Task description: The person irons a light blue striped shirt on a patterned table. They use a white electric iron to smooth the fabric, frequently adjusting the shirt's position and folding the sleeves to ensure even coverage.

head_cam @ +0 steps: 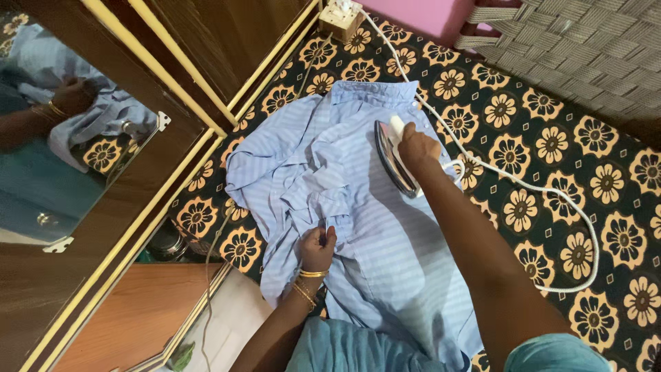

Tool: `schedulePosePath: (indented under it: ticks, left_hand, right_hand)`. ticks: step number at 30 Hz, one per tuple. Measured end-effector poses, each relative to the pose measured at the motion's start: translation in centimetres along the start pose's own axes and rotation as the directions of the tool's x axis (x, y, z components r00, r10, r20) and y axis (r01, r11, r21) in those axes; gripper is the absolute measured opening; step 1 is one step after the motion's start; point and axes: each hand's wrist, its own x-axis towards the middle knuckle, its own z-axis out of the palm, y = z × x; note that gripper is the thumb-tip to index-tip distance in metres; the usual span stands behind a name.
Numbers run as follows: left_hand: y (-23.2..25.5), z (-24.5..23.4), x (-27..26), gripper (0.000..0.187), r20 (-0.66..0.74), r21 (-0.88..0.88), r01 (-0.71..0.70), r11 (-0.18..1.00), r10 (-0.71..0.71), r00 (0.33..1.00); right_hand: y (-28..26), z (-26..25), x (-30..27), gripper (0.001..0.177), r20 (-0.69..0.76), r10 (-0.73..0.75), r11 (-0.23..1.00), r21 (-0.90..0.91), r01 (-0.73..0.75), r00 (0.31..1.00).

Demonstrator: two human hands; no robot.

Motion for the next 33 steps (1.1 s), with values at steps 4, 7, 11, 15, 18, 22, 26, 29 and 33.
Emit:
schedulePosePath:
  ticks: [4,7,11,15,18,22,26,29,33]
  left_hand:
    - [0.8,1.0,0.5,0.033,-0.087,-0.215,0.165,0.963,-0.187,0.979]
    - [3.1,2.2,4.2,0.03,-0.193,-0.081,0.028,0.996,-0.043,0.98]
    - [4.2,9.3,16.5,0.023,-0.153,0.153,-0.138,0.979,0.161,0.975]
    - [1.9,17.1,26.1,0.019,0.019,0.439,0.059,0.897,-0.075,0.997]
    - [-0.7,20.9,29.0,0.029,0.251,0.456,0.02,0.89,-0.15,0.956]
    - [-4.1,25.0,30.5,0.01,0.386,0.487,0.017,0.873,-0.232,0.893]
    - [-7.5,28.5,32.5,0.008,0.353,0.451,-0.076,0.889,-0.1,0.93]
    - [-7.9,28.7,33.4,0.009,0.217,0.454,-0.176,0.873,0.083,0.973]
    - [-5.8,26.0,34.2,0.017,0.204,0.449,-0.296,0.843,0.225,0.953]
  right_hand:
    - [1.8,0.5,-2.5,0.034,-0.031,0.056,0.998,0.043,-0.054,0.998]
    - [2.6,0.8,-3.0,0.029,-0.044,0.111,0.992,0.07,-0.108,0.993]
    - [2.9,1.3,-3.9,0.029,-0.063,0.114,0.989,0.099,-0.107,0.991]
    - [3.1,0.5,-4.4,0.028,-0.118,0.016,0.999,0.035,-0.011,0.993]
    - [4.0,-0.9,-4.3,0.029,-0.094,-0.066,0.998,0.003,0.067,0.993]
    - [4.3,-2.2,-3.3,0.029,-0.086,-0.109,0.992,0.048,0.114,0.99]
    - [4.5,-2.6,-1.7,0.035,-0.051,-0.155,0.987,0.033,0.157,0.987]
    - [4.1,-2.4,-0.3,0.038,-0.075,-0.209,0.976,0.036,0.213,0.975]
    - [2.1,-2.8,2.0,0.035,-0.046,-0.221,0.975,0.014,0.222,0.974]
